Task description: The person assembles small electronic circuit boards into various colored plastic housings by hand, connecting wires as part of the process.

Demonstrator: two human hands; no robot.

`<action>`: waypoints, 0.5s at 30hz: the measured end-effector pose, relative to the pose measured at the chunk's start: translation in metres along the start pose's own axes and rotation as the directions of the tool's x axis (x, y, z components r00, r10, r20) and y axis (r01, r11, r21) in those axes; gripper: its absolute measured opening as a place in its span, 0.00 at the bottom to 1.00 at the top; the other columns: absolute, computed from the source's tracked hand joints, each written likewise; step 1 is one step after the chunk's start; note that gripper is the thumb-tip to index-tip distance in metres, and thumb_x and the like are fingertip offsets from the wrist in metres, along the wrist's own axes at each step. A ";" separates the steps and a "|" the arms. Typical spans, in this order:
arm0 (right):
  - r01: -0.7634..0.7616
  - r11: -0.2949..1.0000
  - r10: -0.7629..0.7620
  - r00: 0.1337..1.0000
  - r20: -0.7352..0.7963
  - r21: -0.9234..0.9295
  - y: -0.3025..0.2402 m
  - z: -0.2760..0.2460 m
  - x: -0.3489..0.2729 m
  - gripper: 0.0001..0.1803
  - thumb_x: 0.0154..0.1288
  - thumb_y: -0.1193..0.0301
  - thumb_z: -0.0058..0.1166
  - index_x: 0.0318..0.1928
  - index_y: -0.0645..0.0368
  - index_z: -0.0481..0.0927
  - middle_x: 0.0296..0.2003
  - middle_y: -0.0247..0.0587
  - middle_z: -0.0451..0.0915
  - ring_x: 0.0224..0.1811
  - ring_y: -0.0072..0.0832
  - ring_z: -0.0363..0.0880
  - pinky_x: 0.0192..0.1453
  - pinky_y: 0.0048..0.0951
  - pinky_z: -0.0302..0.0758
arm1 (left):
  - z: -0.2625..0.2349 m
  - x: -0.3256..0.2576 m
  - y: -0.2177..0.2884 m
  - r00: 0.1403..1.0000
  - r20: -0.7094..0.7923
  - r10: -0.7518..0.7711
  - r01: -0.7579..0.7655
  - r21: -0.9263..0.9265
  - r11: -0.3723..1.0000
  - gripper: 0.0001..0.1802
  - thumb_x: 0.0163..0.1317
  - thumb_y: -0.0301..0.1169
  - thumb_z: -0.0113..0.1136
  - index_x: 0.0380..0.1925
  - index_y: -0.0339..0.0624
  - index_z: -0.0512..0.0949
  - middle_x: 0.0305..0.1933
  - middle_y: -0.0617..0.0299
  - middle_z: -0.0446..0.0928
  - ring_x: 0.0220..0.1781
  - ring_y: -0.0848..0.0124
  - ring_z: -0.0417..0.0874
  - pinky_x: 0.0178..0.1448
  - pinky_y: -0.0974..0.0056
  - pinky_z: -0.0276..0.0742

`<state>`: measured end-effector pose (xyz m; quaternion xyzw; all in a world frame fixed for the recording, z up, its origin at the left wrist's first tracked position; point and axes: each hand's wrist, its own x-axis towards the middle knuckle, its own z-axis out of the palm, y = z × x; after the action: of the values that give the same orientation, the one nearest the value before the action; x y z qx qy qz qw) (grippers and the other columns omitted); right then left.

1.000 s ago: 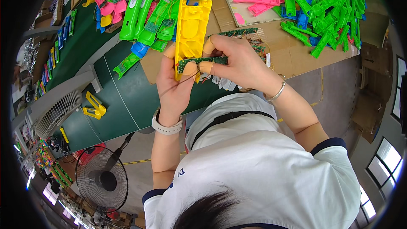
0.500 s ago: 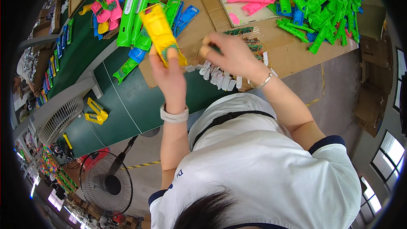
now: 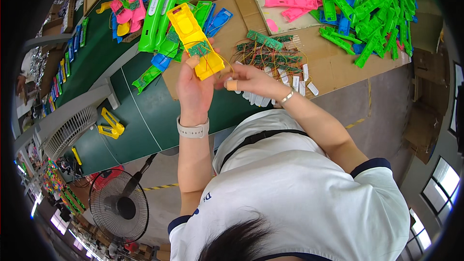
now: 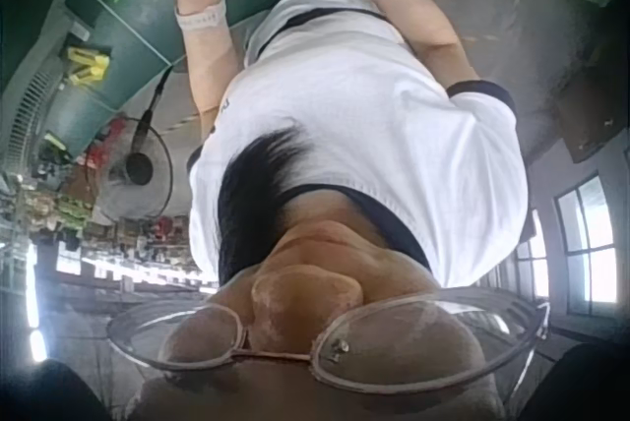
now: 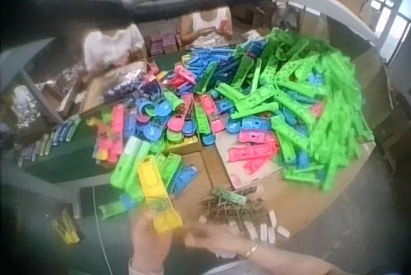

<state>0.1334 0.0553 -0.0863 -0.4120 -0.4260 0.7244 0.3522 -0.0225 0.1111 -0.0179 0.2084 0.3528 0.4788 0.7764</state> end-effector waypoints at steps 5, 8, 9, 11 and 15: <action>-0.044 0.989 0.012 0.975 -0.221 -0.141 -0.059 0.034 -0.034 0.28 0.63 0.71 0.53 0.62 0.56 0.61 0.41 0.37 0.79 0.37 0.19 0.75 0.43 0.22 0.70 | -0.023 0.016 -0.002 0.908 0.032 0.417 -0.262 0.821 0.508 0.26 0.63 0.26 0.45 0.63 0.37 0.59 0.46 0.58 0.70 0.44 0.74 0.70 0.50 0.69 0.67; 0.057 0.958 -0.035 0.996 0.083 -0.283 -0.089 0.035 -0.030 0.30 0.62 0.72 0.53 0.63 0.54 0.60 0.46 0.37 0.78 0.39 0.20 0.75 0.43 0.21 0.70 | -0.032 0.016 0.000 0.935 0.112 0.335 -0.239 0.899 0.367 0.28 0.62 0.26 0.44 0.63 0.36 0.57 0.46 0.55 0.70 0.41 0.70 0.71 0.45 0.67 0.69; 0.095 0.955 -0.055 0.988 0.146 -0.282 -0.096 0.035 -0.026 0.31 0.60 0.70 0.53 0.63 0.54 0.60 0.46 0.39 0.78 0.34 0.21 0.77 0.38 0.21 0.72 | -0.048 0.021 -0.004 0.982 0.070 0.173 -0.162 0.780 0.604 0.27 0.62 0.27 0.44 0.63 0.36 0.58 0.47 0.54 0.71 0.43 0.68 0.72 0.47 0.67 0.69; 0.223 0.974 -0.225 0.969 0.100 0.030 -0.107 0.041 -0.012 0.29 0.60 0.70 0.54 0.62 0.56 0.62 0.48 0.40 0.76 0.34 0.21 0.77 0.37 0.21 0.72 | -0.019 0.001 0.005 0.986 0.155 -0.063 0.015 0.289 0.957 0.27 0.61 0.29 0.44 0.62 0.37 0.61 0.50 0.53 0.71 0.52 0.66 0.73 0.54 0.68 0.68; 0.322 0.853 -0.275 0.946 -0.171 0.411 -0.134 0.024 0.000 0.24 0.62 0.68 0.55 0.57 0.61 0.68 0.47 0.41 0.78 0.28 0.19 0.76 0.32 0.18 0.71 | -0.039 0.004 -0.013 0.954 0.270 0.129 -0.282 0.670 0.686 0.24 0.62 0.30 0.47 0.59 0.37 0.64 0.53 0.56 0.71 0.55 0.71 0.70 0.59 0.69 0.65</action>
<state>0.1327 0.0998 0.0426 -0.2898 -0.2938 0.7145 0.5650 -0.0431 0.1082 -0.0539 0.5731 0.4021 0.3695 0.6110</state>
